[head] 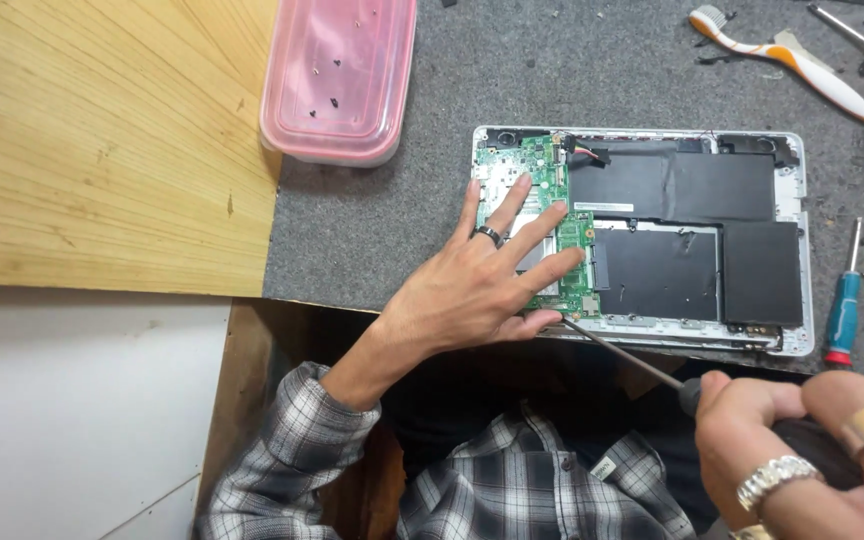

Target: The person is repairing a laptop by aligning the motherboard and securing it with screws using a screwdriver.

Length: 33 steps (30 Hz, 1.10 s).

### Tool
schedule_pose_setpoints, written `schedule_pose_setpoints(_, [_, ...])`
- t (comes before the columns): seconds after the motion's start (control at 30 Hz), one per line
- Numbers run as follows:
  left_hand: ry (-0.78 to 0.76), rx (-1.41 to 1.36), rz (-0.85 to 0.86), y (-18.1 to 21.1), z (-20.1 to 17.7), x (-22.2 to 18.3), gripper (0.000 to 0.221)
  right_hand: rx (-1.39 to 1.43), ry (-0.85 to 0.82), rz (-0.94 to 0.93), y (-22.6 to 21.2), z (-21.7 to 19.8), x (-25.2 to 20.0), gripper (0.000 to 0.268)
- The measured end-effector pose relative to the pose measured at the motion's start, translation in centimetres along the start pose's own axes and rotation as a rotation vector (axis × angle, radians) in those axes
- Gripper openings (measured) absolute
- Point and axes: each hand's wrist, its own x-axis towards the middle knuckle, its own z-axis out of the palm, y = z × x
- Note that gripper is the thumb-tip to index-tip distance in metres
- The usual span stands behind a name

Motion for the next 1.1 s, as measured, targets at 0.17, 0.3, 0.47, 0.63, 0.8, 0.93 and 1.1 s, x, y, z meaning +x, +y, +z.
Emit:
schedule_pose_setpoints(0.17, [-0.008, -0.012, 0.001, 0.0, -0.1, 0.0, 0.059, -0.049, -0.004, -0.426, 2.3, -0.2, 2.2, 0.014])
schedule_pose_setpoints(0.3, [-0.009, -0.004, -0.003, 0.0, -0.1, 0.0, 0.059, -0.107, -0.008, -0.506, 3.2, -0.6, 3.4, 0.045])
schedule_pose_setpoints(0.47, [0.002, -0.011, 0.0, 0.1, -0.1, 0.1, 0.059, -0.167, -0.01, -0.576, 2.3, -1.2, 3.8, 0.041])
schedule_pose_setpoints(0.63, [0.011, 0.003, 0.006, 0.0, -0.3, 0.1, 0.057, -0.256, 0.012, -0.658, 1.6, -1.9, 4.3, 0.038])
schedule_pose_setpoints(0.8, [0.002, -0.016, -0.002, 0.1, -0.3, 0.2, 0.06, -0.287, 0.069, -0.726, 2.1, -1.9, 3.5, 0.024])
schedule_pose_setpoints(0.93, [0.003, -0.038, 0.013, -0.1, -0.2, 0.1, 0.059, -0.233, 0.103, -0.701, 2.2, -1.8, 3.1, 0.027])
schedule_pose_setpoints(1.1, [-0.005, -0.05, 0.002, 0.1, -0.3, 0.1, 0.061, -0.12, -0.021, -0.508, 0.5, -1.8, 1.6, 0.03])
